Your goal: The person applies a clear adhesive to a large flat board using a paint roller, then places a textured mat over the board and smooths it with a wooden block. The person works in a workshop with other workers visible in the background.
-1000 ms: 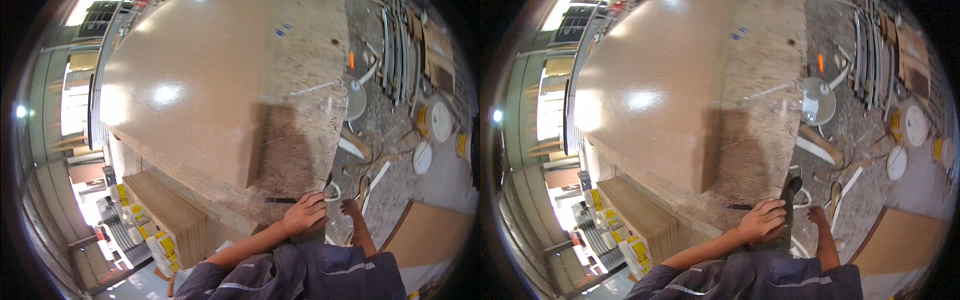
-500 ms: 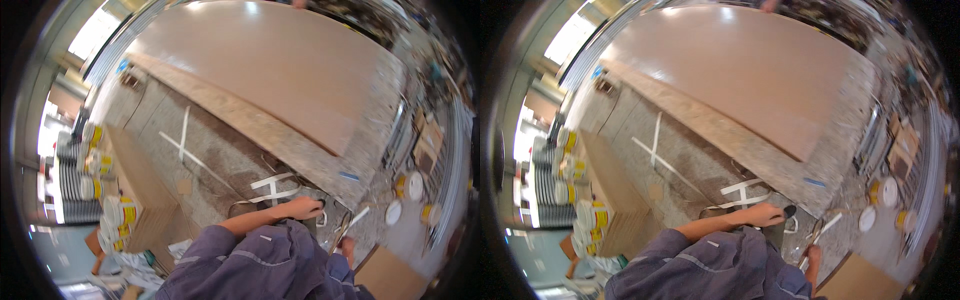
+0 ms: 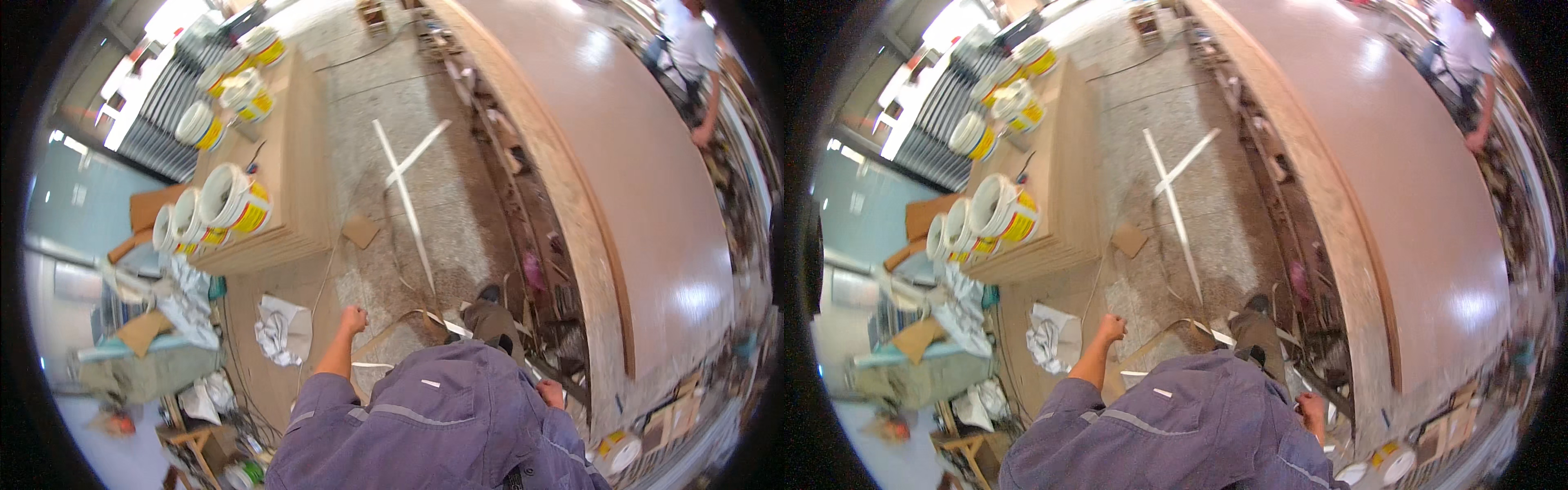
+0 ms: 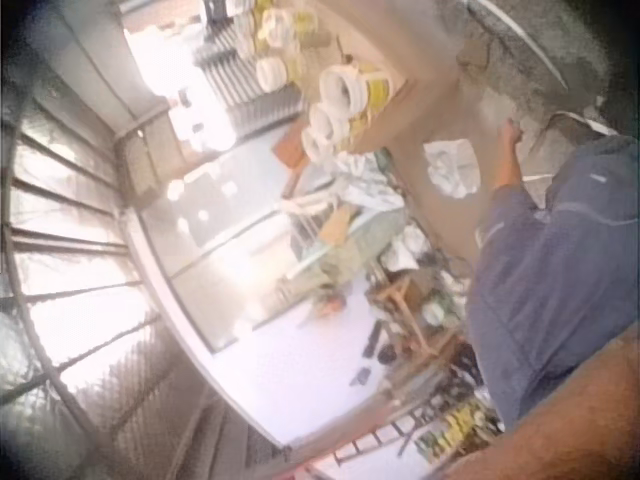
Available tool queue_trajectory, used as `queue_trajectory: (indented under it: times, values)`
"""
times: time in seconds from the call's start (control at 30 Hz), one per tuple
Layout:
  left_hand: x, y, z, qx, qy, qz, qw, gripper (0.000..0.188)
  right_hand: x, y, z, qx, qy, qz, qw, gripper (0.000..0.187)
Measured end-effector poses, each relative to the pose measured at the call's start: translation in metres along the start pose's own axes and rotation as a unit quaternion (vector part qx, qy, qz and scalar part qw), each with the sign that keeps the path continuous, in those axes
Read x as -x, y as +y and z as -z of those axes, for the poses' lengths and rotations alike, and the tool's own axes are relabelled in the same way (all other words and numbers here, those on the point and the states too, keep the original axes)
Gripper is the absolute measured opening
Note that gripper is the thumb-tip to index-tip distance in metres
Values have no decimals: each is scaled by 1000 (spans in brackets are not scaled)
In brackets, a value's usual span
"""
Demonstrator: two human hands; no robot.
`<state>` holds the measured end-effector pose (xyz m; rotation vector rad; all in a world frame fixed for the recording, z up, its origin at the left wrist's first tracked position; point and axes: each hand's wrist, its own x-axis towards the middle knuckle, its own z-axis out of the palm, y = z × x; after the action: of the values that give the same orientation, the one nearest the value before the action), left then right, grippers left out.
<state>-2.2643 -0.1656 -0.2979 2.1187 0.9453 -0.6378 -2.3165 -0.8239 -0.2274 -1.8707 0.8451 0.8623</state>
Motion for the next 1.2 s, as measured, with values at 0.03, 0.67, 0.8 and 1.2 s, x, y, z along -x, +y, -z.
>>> queue_trajectory:
  times: [0.03, 0.67, 0.8, 1.2]
  values:
    - [2, -10, -4, 19, 14, 7, 1000, 29, -6, -31, 0, 42, -3, 7, 999, 17]
    - [-159, 192, 70, 204, -25, 61, 977, 60, -320, -698, -142, 193, -219, 216, 932, 26]
    - [-251, 274, 148, 232, -92, -2, 968, 75, -327, -878, -220, 134, -210, 283, 926, 24]
    - [-564, 493, 380, -40, -368, -179, 912, 69, -468, -894, -312, 238, -124, 284, 920, 39]
